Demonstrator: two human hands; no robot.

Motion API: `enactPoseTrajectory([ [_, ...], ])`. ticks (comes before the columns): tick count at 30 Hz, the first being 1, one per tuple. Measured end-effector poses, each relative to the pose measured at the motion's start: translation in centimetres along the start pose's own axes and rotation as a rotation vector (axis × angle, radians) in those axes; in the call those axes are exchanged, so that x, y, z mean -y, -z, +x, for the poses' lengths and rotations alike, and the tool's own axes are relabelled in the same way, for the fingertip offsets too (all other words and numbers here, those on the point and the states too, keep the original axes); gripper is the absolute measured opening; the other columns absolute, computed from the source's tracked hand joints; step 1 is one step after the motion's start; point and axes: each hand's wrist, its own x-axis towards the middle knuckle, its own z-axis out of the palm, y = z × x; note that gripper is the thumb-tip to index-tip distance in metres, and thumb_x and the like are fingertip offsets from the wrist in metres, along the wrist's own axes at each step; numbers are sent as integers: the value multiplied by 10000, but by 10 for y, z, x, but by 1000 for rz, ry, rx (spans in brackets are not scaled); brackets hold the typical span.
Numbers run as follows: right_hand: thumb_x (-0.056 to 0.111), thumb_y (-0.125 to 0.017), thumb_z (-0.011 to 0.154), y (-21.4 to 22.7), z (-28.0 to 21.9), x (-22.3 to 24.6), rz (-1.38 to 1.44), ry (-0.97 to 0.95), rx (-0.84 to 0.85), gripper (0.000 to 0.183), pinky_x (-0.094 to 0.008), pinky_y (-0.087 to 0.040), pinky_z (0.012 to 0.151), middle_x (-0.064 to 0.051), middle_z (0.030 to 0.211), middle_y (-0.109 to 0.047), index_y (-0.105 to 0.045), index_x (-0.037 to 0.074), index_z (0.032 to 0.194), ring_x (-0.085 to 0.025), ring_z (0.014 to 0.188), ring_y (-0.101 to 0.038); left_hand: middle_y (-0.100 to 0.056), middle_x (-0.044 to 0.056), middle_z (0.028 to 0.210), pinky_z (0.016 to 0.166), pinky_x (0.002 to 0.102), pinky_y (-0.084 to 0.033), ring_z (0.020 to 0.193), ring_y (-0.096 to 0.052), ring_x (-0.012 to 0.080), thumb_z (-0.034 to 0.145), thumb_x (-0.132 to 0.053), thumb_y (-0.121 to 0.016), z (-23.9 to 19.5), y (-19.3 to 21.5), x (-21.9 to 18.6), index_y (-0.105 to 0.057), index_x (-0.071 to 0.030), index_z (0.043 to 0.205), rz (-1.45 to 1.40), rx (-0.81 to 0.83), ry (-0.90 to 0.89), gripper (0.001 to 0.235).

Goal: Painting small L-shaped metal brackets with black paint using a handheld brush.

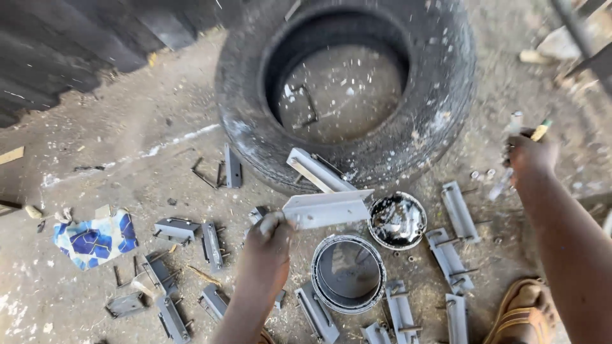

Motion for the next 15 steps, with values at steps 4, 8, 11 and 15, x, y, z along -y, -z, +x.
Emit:
enactPoseTrajectory([
  [4, 67, -621, 940, 49, -63, 110, 317, 48, 466, 94, -245, -371, 415, 0, 715, -560, -611, 155, 909, -90, 533, -510, -541, 36, 693, 507, 329, -261, 519, -354, 116, 987, -173, -533, 5, 14, 2, -614, -101, 1121, -124, 4, -281, 173],
  [8, 88, -599, 977, 112, -181, 202, 201, 165, 622, 137, -251, -512, 452, -19, 855, -671, -698, 136, 1059, -125, 566, -591, -782, 43, 1098, 863, 371, -615, 959, -743, 207, 978, -107, -565, 0, 24, -6, -732, -123, 1181, -20, -70, -545, 263],
  [11, 116, -452, 1111, 170, -304, 242, 231, 128, 825, 152, -207, -462, 460, -166, 985, -590, -451, 23, 1231, -137, 611, -515, -720, 87, 1300, 1052, 479, -534, 1230, -667, 304, 963, -153, -604, 7, 27, -3, -671, -82, 1294, 109, -118, -708, 345],
  [15, 169, -536, 1061, 182, -335, 204, 400, 29, 1050, 94, -252, -471, 481, -84, 892, -595, -590, 93, 1046, -115, 602, -494, -490, 87, 1559, 1203, 467, -364, 1445, -452, 307, 954, -127, -627, -16, 28, -14, -503, -56, 1455, 182, -48, -561, 522],
])
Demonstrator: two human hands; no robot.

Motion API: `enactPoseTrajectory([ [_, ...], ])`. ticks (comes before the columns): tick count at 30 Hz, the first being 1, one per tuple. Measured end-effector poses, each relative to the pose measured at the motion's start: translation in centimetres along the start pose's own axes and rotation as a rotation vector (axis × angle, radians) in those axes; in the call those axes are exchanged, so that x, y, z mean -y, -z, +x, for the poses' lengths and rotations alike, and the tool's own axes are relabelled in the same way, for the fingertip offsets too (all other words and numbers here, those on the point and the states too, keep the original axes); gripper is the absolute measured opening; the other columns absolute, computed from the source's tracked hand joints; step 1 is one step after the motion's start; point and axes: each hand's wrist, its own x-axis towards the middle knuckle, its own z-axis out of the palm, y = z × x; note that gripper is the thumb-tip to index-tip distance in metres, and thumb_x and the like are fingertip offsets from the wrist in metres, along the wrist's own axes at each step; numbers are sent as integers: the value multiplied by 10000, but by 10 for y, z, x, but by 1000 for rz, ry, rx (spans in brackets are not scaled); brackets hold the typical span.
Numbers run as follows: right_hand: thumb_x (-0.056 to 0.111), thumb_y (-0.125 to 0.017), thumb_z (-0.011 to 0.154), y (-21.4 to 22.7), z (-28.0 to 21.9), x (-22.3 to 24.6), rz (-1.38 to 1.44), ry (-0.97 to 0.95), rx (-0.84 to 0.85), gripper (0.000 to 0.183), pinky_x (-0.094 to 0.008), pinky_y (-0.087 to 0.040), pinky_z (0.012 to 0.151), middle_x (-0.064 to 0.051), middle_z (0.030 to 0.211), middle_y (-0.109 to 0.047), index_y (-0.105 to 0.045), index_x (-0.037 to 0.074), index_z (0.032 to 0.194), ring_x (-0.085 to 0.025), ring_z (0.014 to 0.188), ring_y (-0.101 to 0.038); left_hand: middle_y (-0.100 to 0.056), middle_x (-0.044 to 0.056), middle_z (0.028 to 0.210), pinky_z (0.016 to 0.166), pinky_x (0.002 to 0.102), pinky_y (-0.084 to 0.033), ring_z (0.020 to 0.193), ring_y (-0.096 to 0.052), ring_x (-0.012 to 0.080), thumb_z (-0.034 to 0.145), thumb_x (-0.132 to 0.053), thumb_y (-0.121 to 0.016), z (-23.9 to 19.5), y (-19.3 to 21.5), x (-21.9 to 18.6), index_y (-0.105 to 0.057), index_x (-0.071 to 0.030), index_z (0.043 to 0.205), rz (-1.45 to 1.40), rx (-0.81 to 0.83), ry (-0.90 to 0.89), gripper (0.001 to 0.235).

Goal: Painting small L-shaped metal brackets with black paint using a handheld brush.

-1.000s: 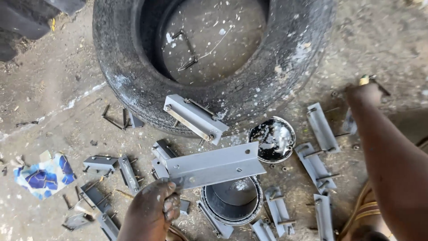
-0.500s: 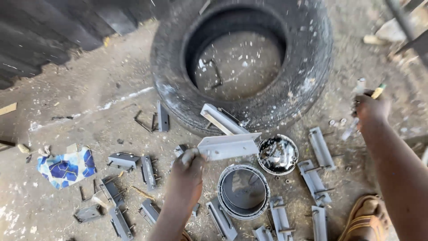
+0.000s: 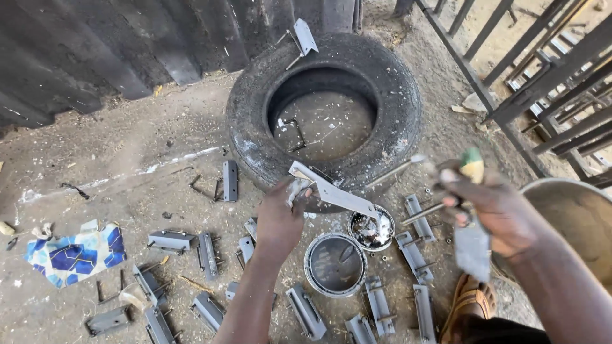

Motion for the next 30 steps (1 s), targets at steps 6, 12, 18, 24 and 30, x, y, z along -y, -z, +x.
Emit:
enactPoseTrajectory([
  [6, 11, -613, 976, -30, 6, -3, 38, -14, 170, 136, -213, -508, 459, -161, 845, -650, -626, -21, 1107, -163, 639, -618, -777, 37, 957, 440, 178, -499, 569, -595, 83, 1013, -57, -597, -10, 5, -11, -705, -128, 1213, -135, 74, 112, 239],
  [12, -67, -601, 947, -32, 15, 9, 293, -11, 356, 155, -262, -532, 485, -258, 838, -665, -644, -33, 1093, -247, 618, -624, -749, 27, 988, 829, 297, -580, 920, -693, 150, 1004, -225, -603, 4, 5, 1, -713, -110, 1157, -279, 11, 103, 221],
  [18, 106, -695, 925, -36, 11, 7, -126, -42, 101, 174, -312, -449, 512, -125, 797, -668, -651, 47, 1082, -222, 639, -633, -542, 38, 791, 615, 304, -376, 676, -443, 130, 1085, -450, -401, 6, -10, -2, -563, -44, 1230, -398, -15, 622, 461],
  [24, 16, -508, 1051, -59, 7, 1, -312, -58, 20, 61, -330, -443, 558, -178, 887, -709, -529, 70, 1032, -209, 643, -546, -473, 73, 809, 430, 238, -348, 574, -408, 115, 1113, -205, -451, -10, -30, -7, -563, -57, 1073, -947, 0, 760, 190],
  [30, 281, -737, 980, -109, -8, 4, -859, -179, -248, 213, -254, -390, 508, 5, 749, -563, -565, 175, 910, -112, 580, -418, -502, 56, 759, 472, 230, -326, 585, -404, 117, 1122, -199, -342, -18, -41, -15, -602, -57, 1165, -839, 55, 651, 299],
])
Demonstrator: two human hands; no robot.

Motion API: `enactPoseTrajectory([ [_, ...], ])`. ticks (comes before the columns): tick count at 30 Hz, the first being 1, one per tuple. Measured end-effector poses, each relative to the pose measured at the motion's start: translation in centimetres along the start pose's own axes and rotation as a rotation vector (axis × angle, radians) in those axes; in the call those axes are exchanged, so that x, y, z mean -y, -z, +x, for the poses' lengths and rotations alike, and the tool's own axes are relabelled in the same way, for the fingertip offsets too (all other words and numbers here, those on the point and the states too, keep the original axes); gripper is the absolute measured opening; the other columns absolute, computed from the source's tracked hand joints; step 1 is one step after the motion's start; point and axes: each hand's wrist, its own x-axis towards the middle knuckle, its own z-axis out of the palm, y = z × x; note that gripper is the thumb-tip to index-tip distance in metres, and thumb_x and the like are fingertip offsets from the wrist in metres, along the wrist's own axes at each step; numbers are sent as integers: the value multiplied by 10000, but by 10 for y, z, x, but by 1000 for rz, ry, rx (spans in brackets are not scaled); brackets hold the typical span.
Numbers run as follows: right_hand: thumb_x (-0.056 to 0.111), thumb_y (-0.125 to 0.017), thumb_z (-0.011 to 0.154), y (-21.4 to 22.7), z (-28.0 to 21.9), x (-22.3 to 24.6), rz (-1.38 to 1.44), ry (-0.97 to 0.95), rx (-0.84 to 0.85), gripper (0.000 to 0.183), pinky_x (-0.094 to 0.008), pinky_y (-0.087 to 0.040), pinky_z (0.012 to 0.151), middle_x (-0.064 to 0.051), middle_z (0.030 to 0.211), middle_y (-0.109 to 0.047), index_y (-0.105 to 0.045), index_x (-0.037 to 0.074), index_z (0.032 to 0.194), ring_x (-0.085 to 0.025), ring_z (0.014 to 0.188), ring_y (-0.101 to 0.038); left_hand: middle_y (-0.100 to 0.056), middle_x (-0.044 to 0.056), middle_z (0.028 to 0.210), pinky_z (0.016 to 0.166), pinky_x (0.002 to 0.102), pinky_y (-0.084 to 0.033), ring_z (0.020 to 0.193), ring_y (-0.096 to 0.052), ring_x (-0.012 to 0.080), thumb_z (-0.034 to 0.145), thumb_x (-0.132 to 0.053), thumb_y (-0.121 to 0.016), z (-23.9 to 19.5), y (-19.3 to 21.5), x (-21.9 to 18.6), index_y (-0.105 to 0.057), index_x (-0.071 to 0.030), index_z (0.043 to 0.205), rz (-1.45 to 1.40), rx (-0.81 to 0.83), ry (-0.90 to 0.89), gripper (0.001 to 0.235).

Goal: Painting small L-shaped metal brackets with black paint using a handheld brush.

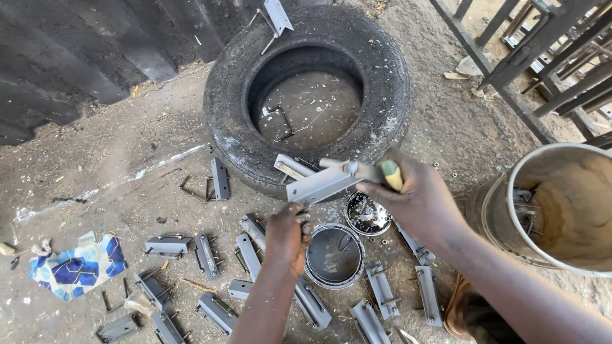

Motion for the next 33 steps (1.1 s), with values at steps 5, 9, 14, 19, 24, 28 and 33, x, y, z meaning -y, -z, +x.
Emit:
enactPoseTrajectory([
  [5, 81, -738, 893, -39, 2, -15, 24, 273, -42, 139, -353, -520, 616, -157, 854, -672, -665, 30, 1000, -230, 678, -615, -328, -44, 748, 511, 186, -310, 576, -406, 47, 1012, -133, -488, 8, -1, 30, -566, 2, 961, -314, 120, -30, 164],
  [9, 125, -757, 884, -55, 17, -6, -304, 459, -70, 180, -385, -578, 636, -173, 888, -691, -676, 45, 1024, -317, 774, -722, -310, -54, 721, 469, 195, -315, 529, -375, 51, 1013, -140, -491, -13, -7, 17, -581, 2, 982, -317, 89, -1, 171],
  [14, 216, -662, 982, -50, 19, -3, 139, 281, 17, 172, -392, -565, 662, -144, 892, -651, -632, 58, 1044, -263, 773, -673, -325, -60, 705, 464, 211, -309, 513, -388, 61, 1009, -133, -481, -2, 3, 16, -596, -3, 941, -341, 66, -34, 186],
  [19, 251, -572, 1078, -23, 38, -15, 655, 326, 53, 242, -282, -480, 480, -93, 710, -623, -614, 80, 911, -181, 588, -608, -275, -85, 680, 497, 202, -286, 521, -354, 50, 996, -180, -462, 17, 23, 15, -509, -76, 869, -556, 115, 26, 171],
  [24, 196, -707, 983, -24, 63, -51, 651, 144, 14, 228, -243, -430, 390, -82, 601, -563, -649, 17, 854, -130, 468, -528, -218, -118, 622, 473, 204, -243, 455, -282, 44, 975, -224, -405, 37, 27, 19, -406, -175, 780, -692, 183, 128, 201],
  [28, 158, -660, 960, -19, 66, -44, 475, 105, 10, 199, -287, -387, 438, -113, 684, -533, -654, -24, 879, -195, 590, -493, -229, -129, 570, 465, 192, -250, 429, -284, 29, 940, -234, -434, 64, 28, 27, -477, -201, 798, -832, 401, 187, 151],
  [33, 271, -698, 975, -2, 61, -27, 463, 135, 86, 295, -295, -393, 473, -157, 710, -600, -688, -18, 915, -219, 595, -527, -274, -118, 535, 470, 199, -271, 398, -303, 30, 896, -179, -458, 56, 21, 22, -493, -197, 794, -975, 680, 197, 109],
])
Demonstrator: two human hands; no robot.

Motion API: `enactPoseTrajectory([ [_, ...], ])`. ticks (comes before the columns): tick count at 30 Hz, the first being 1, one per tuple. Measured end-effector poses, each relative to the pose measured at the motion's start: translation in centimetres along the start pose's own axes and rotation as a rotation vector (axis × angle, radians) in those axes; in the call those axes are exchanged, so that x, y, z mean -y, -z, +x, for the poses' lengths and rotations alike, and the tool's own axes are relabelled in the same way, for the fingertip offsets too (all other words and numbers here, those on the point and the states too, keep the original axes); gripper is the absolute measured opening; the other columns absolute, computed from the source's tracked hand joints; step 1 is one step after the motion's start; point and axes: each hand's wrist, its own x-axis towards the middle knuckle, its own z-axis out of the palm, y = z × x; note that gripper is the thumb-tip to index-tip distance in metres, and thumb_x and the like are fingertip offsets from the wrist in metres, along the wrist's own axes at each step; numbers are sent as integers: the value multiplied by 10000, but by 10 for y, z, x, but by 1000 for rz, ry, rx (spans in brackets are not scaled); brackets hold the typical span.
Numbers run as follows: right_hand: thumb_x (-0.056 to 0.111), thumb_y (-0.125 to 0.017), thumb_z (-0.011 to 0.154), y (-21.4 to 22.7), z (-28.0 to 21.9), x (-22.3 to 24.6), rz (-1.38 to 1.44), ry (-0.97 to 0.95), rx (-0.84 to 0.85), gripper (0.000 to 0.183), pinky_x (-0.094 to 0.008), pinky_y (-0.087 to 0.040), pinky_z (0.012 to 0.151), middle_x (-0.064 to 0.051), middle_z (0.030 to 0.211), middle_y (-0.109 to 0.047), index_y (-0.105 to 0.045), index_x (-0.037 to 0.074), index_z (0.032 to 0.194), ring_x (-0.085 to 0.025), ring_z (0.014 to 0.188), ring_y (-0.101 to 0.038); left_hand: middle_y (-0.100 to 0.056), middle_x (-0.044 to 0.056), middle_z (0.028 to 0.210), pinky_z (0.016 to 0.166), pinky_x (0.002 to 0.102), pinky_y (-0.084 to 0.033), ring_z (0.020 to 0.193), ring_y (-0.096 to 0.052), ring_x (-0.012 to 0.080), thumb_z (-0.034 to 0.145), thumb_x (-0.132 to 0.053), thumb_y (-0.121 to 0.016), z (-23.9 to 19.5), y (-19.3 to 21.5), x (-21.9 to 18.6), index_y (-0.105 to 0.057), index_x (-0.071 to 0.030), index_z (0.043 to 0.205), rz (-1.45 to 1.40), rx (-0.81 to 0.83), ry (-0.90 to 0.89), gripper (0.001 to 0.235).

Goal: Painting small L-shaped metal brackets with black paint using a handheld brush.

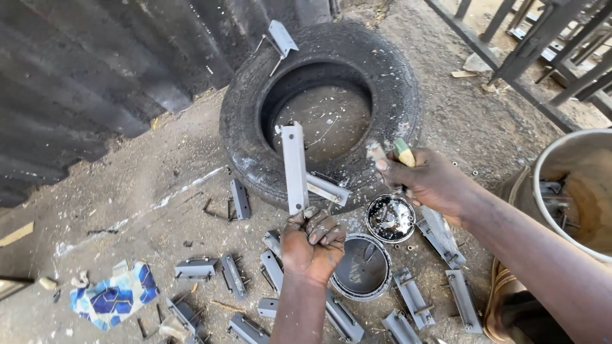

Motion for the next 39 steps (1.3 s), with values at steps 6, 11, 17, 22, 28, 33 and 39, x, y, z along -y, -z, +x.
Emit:
enactPoseTrajectory([
  [6, 186, -670, 982, 0, -13, 31, -168, -39, -23, 209, -304, -482, 698, -80, 888, -770, -805, 46, 1056, -171, 776, -642, -339, -72, 555, 476, 254, -264, 434, -297, 71, 943, -125, -429, -10, -30, 20, -491, -172, 698, -74, 54, -26, 256],
  [11, 75, -634, 971, 6, -13, 25, 380, 185, 232, 195, -234, -430, 481, -139, 916, -761, -722, -2, 1127, -158, 684, -626, -385, -68, 562, 470, 244, -278, 432, -323, 68, 960, -114, -419, -14, -42, 36, -519, -178, 720, -21, 103, 25, 268],
  [17, 118, -650, 981, 0, -1, 14, 712, 227, 467, 168, -174, -484, 501, -133, 863, -642, -664, 0, 1100, -117, 713, -594, -371, -59, 606, 525, 257, -296, 459, -320, 77, 962, -134, -467, -16, -40, 44, -510, -154, 757, -75, 210, 121, 211],
  [22, 124, -611, 1004, 0, 2, 12, 772, 213, 567, 179, -157, -493, 480, -142, 819, -550, -612, -4, 1129, -100, 600, -510, -372, -65, 616, 548, 256, -310, 476, -319, 74, 1016, -201, -467, -17, -40, 40, -525, -158, 771, -78, 261, 182, 255],
  [28, 156, -649, 986, -6, 9, 5, 760, 199, 649, 213, -169, -493, 519, -125, 822, -565, -624, 11, 1141, -115, 576, -527, -381, -69, 591, 528, 246, -298, 469, -325, 68, 1034, -229, -455, -20, -44, 35, -532, -164, 755, -73, 262, 201, 297],
  [33, 163, -643, 993, -9, 11, 6, 711, 244, 656, 226, -191, -448, 536, -111, 817, -568, -654, 2, 1151, -119, 609, -489, -381, -64, 582, 508, 245, -295, 466, -316, 72, 1067, -256, -456, -22, -44, 32, -535, -164, 748, -88, 206, 190, 341],
  [39, 171, -644, 985, -10, 15, 1, 716, 161, 651, 256, -161, -420, 506, -101, 809, -550, -640, -4, 1171, -98, 563, -472, -424, -49, 587, 477, 254, -327, 461, -344, 79, 1089, -245, -385, -23, -43, 29, -578, -155, 775, -9, 216, 151, 379],
])
